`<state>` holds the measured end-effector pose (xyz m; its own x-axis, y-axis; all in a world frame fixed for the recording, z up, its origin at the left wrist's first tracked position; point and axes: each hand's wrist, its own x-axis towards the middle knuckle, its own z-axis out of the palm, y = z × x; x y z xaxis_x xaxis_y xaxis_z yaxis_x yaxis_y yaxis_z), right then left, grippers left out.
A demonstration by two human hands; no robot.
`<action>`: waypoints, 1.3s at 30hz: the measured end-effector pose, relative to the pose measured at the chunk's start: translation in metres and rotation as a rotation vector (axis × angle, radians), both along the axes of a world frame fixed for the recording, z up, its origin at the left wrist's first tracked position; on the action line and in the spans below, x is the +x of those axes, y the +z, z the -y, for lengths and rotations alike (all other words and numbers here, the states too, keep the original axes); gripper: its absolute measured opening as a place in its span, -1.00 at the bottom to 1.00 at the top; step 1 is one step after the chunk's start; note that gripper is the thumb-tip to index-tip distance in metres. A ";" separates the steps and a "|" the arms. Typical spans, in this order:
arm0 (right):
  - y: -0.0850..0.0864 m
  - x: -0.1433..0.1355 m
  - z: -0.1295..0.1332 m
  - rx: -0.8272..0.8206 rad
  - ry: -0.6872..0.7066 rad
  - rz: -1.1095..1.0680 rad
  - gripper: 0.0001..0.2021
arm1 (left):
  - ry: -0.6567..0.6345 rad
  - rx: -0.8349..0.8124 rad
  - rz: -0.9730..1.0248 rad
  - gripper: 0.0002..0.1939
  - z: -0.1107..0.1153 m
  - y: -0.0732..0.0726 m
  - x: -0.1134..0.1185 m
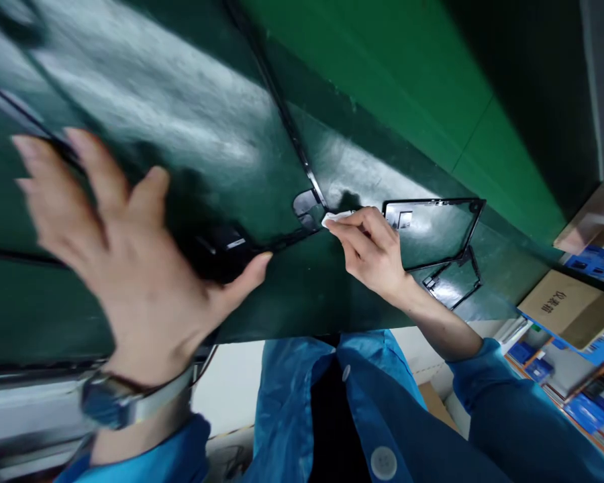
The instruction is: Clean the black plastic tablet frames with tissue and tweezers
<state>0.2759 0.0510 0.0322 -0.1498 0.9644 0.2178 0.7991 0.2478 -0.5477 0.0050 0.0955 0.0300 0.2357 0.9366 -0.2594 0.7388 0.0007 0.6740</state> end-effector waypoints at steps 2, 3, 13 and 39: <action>0.001 0.001 0.001 -0.018 0.015 0.014 -0.82 | -0.101 0.040 -0.105 0.22 -0.002 -0.002 0.025; 0.001 0.001 0.001 -0.029 0.015 0.011 -0.81 | -0.130 0.045 -0.141 0.21 -0.002 -0.003 0.035; -0.009 -0.010 -0.005 0.033 -0.122 -0.068 -0.73 | -0.090 0.011 -0.177 0.17 0.005 -0.007 0.053; -0.033 -0.025 -0.083 0.087 -0.080 0.007 -0.74 | -0.106 0.042 -0.155 0.00 0.013 -0.018 0.059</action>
<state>0.2511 0.1343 -0.0007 -0.0746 0.9510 0.3001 0.8219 0.2290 -0.5215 0.0639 0.0826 0.0120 0.2939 0.9194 -0.2614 0.8280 -0.1083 0.5502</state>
